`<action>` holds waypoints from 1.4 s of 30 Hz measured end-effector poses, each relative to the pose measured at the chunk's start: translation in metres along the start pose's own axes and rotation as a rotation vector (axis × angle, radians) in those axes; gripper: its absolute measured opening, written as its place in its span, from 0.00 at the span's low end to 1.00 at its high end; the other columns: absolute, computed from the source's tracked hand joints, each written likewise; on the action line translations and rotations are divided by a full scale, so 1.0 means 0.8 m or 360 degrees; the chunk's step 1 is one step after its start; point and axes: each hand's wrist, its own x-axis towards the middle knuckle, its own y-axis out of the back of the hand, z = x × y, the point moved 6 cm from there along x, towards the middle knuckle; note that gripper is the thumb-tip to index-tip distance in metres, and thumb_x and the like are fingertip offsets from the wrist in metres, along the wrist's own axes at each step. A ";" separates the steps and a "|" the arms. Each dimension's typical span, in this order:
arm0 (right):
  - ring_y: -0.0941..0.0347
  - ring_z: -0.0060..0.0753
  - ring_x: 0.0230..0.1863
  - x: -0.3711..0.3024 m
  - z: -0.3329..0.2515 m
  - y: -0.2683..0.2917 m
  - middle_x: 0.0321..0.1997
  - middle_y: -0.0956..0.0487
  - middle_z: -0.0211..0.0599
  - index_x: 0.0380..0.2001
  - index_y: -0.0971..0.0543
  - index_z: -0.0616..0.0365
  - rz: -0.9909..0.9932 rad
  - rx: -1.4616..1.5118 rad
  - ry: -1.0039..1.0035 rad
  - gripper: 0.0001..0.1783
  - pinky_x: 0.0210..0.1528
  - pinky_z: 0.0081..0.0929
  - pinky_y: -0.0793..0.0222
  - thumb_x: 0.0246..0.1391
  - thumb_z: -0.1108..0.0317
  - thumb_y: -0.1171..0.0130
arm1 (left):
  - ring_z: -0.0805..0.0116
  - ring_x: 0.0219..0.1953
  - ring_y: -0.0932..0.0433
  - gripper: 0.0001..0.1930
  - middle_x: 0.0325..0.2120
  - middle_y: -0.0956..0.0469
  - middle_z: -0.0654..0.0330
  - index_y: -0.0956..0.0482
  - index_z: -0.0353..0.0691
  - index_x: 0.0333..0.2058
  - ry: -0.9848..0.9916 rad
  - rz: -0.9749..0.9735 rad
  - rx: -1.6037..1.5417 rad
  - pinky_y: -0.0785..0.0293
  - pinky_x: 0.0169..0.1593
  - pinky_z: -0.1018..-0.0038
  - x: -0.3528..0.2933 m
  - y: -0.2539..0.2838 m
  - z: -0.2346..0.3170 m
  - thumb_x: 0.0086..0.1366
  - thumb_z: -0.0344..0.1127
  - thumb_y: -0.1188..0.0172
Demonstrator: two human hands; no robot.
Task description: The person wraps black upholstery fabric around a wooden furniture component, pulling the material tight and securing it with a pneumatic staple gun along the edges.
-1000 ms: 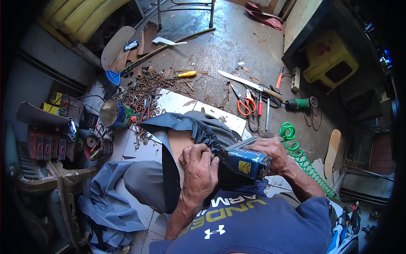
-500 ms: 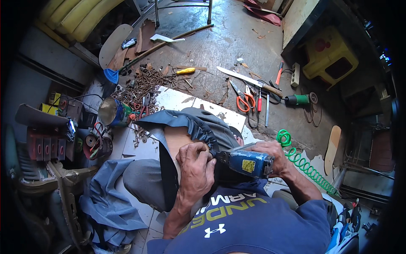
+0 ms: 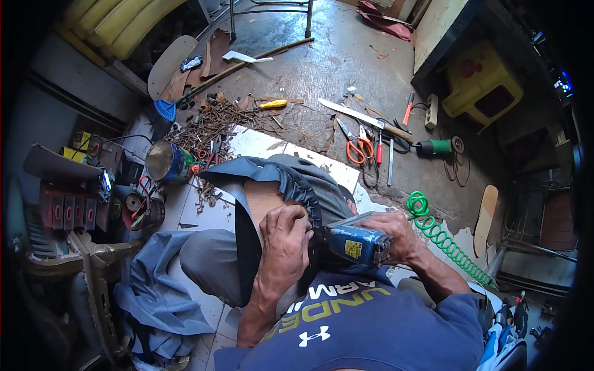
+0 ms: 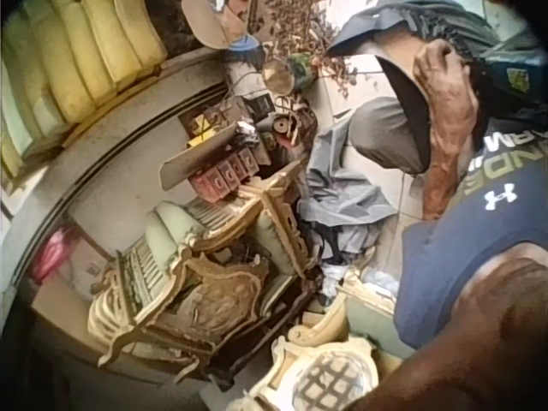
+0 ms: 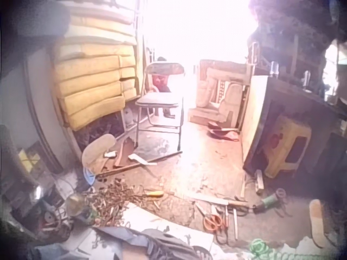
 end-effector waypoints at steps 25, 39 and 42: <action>0.13 0.45 0.37 -0.028 0.007 0.000 0.38 0.13 0.45 0.43 0.14 0.60 0.0171 0.0152 -0.0003 0.25 0.42 0.35 0.17 0.37 0.64 0.24 | 0.52 0.54 0.29 0.11 0.46 0.25 0.57 0.19 0.39 0.37 -0.0057 0.0003 -0.0032 0.39 0.60 0.57 0.008 0.001 0.008 0.54 0.24 0.31; 0.12 0.44 0.35 -0.035 0.096 0.031 0.34 0.13 0.48 0.37 0.14 0.63 0.0474 0.0156 -0.0512 0.18 0.40 0.36 0.18 0.42 0.64 0.27 | 0.60 0.52 0.29 0.09 0.43 0.27 0.57 0.19 0.35 0.36 -0.0914 -0.1387 0.0070 0.37 0.63 0.64 0.016 -0.038 0.034 0.58 0.30 0.42; 0.12 0.46 0.40 -0.008 0.072 0.067 0.41 0.12 0.48 0.43 0.15 0.64 0.0377 0.0128 0.0085 0.26 0.45 0.36 0.17 0.39 0.63 0.24 | 0.60 0.50 0.29 0.07 0.41 0.28 0.57 0.20 0.35 0.33 -0.0978 -0.1352 0.0011 0.35 0.61 0.65 0.014 -0.036 0.035 0.60 0.32 0.43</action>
